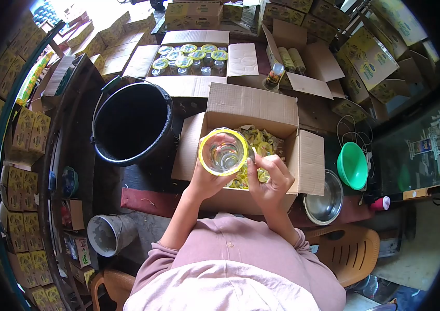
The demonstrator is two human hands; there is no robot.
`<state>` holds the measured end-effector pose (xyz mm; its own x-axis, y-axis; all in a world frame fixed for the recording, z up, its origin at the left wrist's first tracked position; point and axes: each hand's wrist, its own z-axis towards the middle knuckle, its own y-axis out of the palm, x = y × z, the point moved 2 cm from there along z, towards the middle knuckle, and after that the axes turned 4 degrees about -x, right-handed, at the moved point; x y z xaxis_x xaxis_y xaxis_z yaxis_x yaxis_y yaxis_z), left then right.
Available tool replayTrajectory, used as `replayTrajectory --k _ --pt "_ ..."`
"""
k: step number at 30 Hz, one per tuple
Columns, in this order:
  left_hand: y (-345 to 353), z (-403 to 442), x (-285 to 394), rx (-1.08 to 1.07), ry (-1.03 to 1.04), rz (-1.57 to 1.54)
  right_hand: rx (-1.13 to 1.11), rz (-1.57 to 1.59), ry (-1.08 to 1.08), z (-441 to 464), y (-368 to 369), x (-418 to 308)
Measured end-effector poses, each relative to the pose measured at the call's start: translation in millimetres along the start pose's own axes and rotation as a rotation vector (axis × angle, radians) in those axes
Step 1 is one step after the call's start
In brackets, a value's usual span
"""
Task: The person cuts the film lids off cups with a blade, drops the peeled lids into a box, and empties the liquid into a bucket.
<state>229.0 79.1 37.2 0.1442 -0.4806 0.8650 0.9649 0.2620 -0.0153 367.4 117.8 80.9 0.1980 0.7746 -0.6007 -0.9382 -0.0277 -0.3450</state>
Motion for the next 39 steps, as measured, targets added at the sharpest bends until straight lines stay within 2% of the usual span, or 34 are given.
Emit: replayTrajectory --k 15,21,24,39 --pt "4.5 -3.7 -1.0 -0.036 -0.022 0.039 0.070 -0.045 -0.031 1.7 3.5 -4.9" --pt "-1.2 -2.7 6.6 -0.080 -0.028 0.194 0.029 0.015 0.003 4.0 0.6 -1.1" --pt "0.3 -3.3 6.8 -0.051 -0.044 0.117 0.022 0.009 0.011 0.2 0.6 1.4" --pt "-2.7 0.0 13.4 -0.223 -0.069 0.105 -0.045 0.058 0.046 4.8 -5.3 9.9"
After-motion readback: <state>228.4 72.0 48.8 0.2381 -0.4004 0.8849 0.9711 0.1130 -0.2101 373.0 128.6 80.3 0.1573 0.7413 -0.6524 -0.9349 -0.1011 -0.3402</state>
